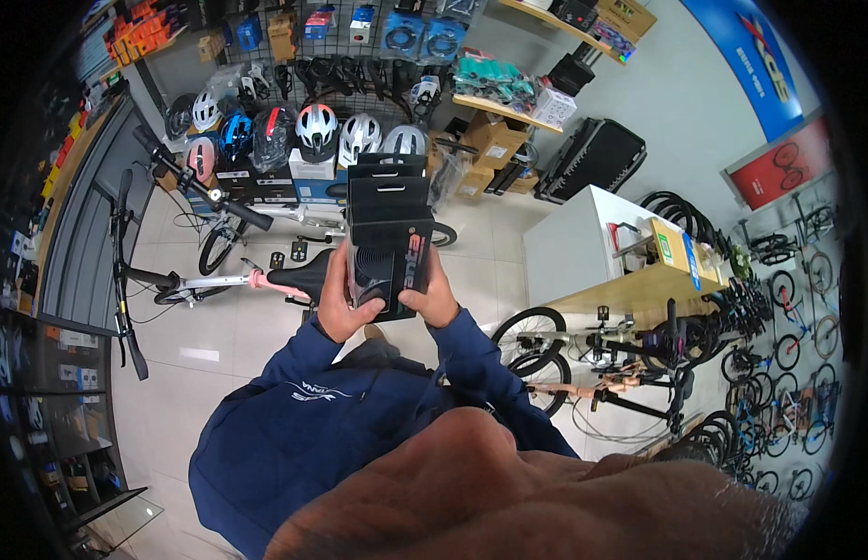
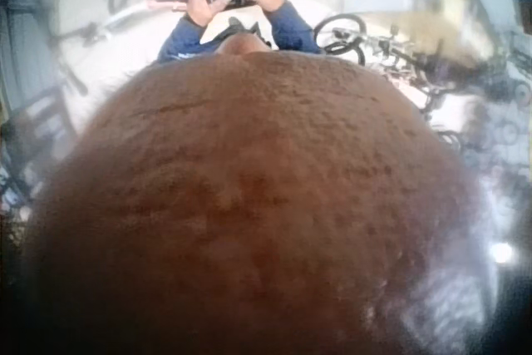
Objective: The person opens a glass cabinet and removes several boxed bicycle accessories, including lights and other components. They walk to a display wall and place the items on shelves, then return to the cabinet to retrieve more boxes and repeat the process.
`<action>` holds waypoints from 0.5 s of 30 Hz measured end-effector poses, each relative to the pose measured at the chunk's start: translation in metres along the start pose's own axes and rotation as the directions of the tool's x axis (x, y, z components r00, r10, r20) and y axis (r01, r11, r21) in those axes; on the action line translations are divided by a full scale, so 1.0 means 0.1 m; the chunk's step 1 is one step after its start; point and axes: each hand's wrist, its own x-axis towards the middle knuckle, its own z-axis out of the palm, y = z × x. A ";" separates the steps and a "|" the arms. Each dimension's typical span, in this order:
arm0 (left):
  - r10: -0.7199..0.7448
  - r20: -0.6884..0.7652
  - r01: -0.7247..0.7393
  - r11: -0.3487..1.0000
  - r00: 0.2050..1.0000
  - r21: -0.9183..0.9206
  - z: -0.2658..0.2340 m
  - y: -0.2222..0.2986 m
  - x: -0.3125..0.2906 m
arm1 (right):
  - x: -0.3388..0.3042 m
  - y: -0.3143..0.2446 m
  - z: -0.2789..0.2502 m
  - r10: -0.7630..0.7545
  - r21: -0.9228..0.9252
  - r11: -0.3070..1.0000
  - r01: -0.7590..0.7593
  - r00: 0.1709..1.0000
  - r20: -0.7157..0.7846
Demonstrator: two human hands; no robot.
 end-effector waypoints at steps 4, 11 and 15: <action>-0.033 -0.021 0.033 0.999 0.999 -0.008 0.08 -0.32 0.49 | 0.53 0.08 -0.37 -0.016 0.029 0.999 0.015 0.999 0.045; 0.001 -0.089 -0.013 0.989 0.996 -0.144 0.22 -0.50 1.37 | 1.44 0.02 -0.99 0.030 0.026 0.999 -0.037 0.975 0.219; 0.021 -0.217 -0.011 0.999 0.976 0.044 0.16 -0.54 1.64 | 1.91 0.03 -1.09 -0.068 -0.078 0.993 0.085 0.978 0.199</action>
